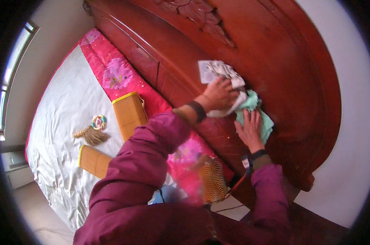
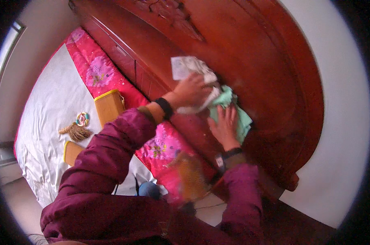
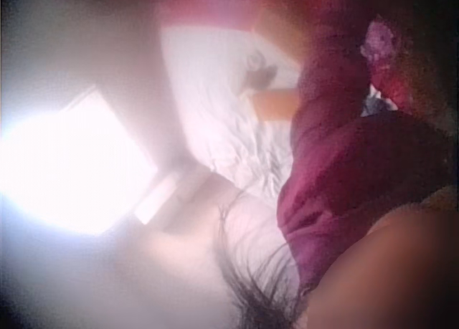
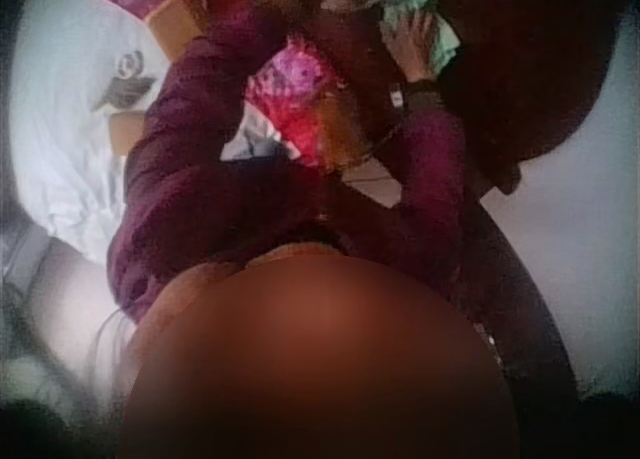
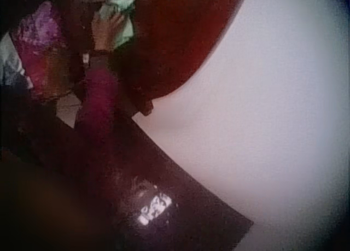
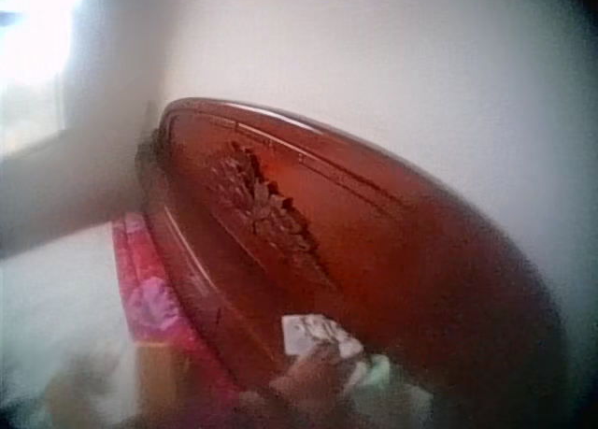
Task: The person wipes the surface of a wooden headboard with two cloths, then opens a drawer and places a red box inside. The person continues wiping the headboard surface with both cloths.
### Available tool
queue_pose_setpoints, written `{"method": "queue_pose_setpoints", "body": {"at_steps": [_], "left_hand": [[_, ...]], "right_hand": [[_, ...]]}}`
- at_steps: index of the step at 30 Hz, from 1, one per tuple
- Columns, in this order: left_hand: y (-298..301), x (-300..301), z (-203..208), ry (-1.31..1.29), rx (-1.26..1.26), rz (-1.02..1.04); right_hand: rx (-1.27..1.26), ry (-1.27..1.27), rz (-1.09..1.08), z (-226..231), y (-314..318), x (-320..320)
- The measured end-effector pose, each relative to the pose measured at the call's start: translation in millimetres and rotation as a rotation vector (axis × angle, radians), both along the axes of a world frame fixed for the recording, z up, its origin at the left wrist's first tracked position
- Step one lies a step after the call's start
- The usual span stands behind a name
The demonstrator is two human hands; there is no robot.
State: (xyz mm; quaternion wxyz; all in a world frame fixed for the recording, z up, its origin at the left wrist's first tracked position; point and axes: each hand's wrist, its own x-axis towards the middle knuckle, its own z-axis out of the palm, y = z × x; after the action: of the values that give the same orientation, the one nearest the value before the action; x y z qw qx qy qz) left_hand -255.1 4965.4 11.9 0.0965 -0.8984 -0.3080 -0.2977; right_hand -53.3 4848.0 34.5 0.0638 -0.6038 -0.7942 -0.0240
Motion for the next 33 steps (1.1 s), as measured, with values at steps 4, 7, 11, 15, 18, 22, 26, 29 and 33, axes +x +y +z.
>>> {"method": "queue_pose_setpoints", "body": {"at_steps": [4, 7, 11, 15, 18, 22, 26, 29, 33], "left_hand": [[77, -69, 6, 0.026, -0.011, 0.030], [92, -71, 16, 0.160, -0.163, -0.016], [91, -56, 20, 0.129, -0.180, 0.012], [106, -47, 13, 0.137, -0.181, 0.069], [111, -40, 10, 0.297, -0.126, 0.105], [98, -30, 21, 0.310, -0.039, 0.266], [81, -17, 25, 0.493, 0.027, 0.314], [63, -12, 26, 0.366, -0.004, 0.335], [21, 13, 41, 0.498, -0.009, 0.394]], "right_hand": [[0.021, 0.038, 0.043, 4, 83, -65], [-0.096, 0.012, -0.037, 15, 102, -72], [-0.026, 0.120, -0.030, 12, 101, -61], [0.134, 0.246, -0.013, -7, 112, -49], [0.151, 0.232, -0.026, -11, 116, -36], [0.219, 0.261, 0.034, 2, 83, 1], [0.220, 0.248, 0.021, 15, 2, 89], [0.143, 0.132, -0.062, 23, -74, 168], [0.085, 0.062, -0.179, 42, -173, 272]]}}
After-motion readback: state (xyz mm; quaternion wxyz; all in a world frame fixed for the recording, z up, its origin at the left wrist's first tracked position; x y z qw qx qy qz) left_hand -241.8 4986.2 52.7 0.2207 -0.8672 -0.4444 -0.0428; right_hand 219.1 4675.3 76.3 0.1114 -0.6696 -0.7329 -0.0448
